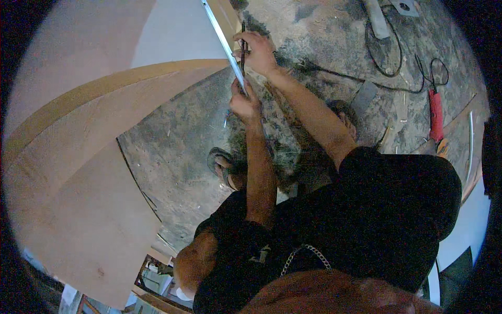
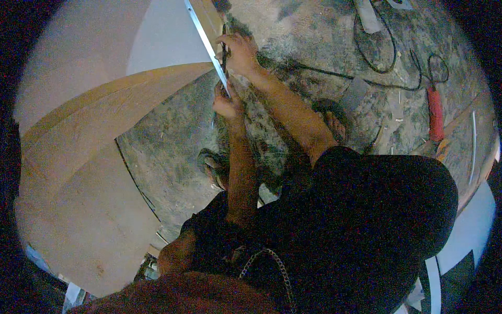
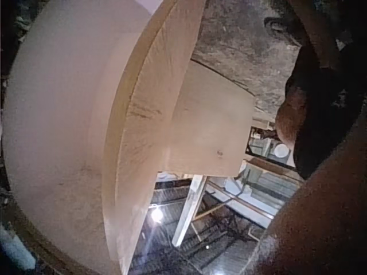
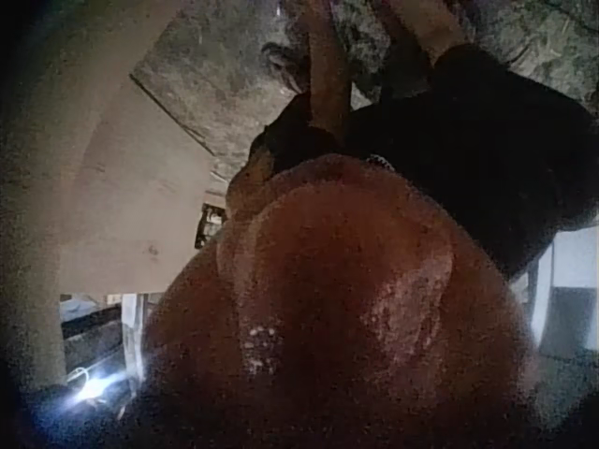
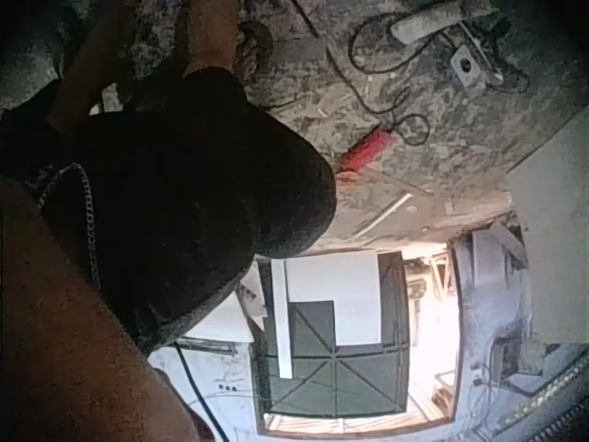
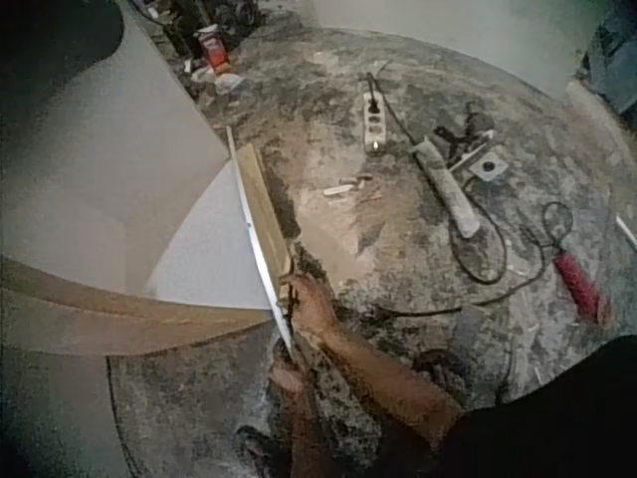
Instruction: The person uses a pencil and a ruler to mark a line on a wooden cabinet panel, then uses a powered angle grinder to cut along the marked line.
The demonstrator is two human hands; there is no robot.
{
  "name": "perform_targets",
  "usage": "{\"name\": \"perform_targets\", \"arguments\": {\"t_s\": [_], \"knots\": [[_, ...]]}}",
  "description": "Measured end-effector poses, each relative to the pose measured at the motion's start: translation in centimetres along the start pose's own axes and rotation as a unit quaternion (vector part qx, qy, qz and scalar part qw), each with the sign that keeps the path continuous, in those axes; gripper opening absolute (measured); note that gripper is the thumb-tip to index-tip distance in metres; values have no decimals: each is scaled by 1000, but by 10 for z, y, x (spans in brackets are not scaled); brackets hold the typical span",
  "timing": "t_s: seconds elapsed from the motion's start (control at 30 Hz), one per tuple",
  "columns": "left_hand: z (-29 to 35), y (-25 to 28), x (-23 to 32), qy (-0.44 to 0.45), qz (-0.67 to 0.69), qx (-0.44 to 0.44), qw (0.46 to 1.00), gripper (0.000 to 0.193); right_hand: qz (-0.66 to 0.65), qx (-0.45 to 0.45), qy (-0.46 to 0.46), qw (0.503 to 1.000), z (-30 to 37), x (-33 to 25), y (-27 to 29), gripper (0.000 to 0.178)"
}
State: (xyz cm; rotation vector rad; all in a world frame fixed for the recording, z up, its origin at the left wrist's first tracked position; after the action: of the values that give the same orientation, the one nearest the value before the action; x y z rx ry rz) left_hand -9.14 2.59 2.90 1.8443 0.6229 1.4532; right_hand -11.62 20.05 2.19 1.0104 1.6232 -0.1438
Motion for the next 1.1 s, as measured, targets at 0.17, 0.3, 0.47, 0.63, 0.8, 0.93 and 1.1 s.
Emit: {"name": "perform_targets", "arguments": {"t_s": [0.17, 0.3, 0.47, 0.63, 0.8, 0.93, 1.1], "knots": [[0, -1, -3, -16, -9, 5, 1000, 38, 10, -25, -33, 999, 2, 0, -2, 44], [4, 1, 0, -18, 10, 22, 1000, 41, -2, -15, -9, 1000, 2, 6, -3, 47], [10, 3, -6, 42, 2, -6, 999, 42, 7, -17, -8, 1000, 5, 4, -5, 44], [9, 6, 4, 20, -17, 18, 999, 41, 25, -62, -47, 997, 5, 9, -4, 46], [5, 9, -4, 8, -17, 20, 1000, 41, 4, -47, -15, 999, 2, 0, -9, 47], [7, 6, 5, 5, 11, 16, 1000, 41, 22, -35, -6, 999, 5, 7, -5, 46], [7, 6, 5, 32, -36, -1, 999, 40, 19, -41, -17, 999, 6, 9, -5, 44]]}}
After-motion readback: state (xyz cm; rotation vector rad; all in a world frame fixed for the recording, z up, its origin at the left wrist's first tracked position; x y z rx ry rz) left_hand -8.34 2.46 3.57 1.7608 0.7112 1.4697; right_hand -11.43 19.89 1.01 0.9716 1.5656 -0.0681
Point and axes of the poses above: each hand's wrist, its own z-axis away from the middle knuckle, its own y-axis out of the back of the hand, x = y × z, the point moved 8 cm from there along -z, towards the middle knuckle
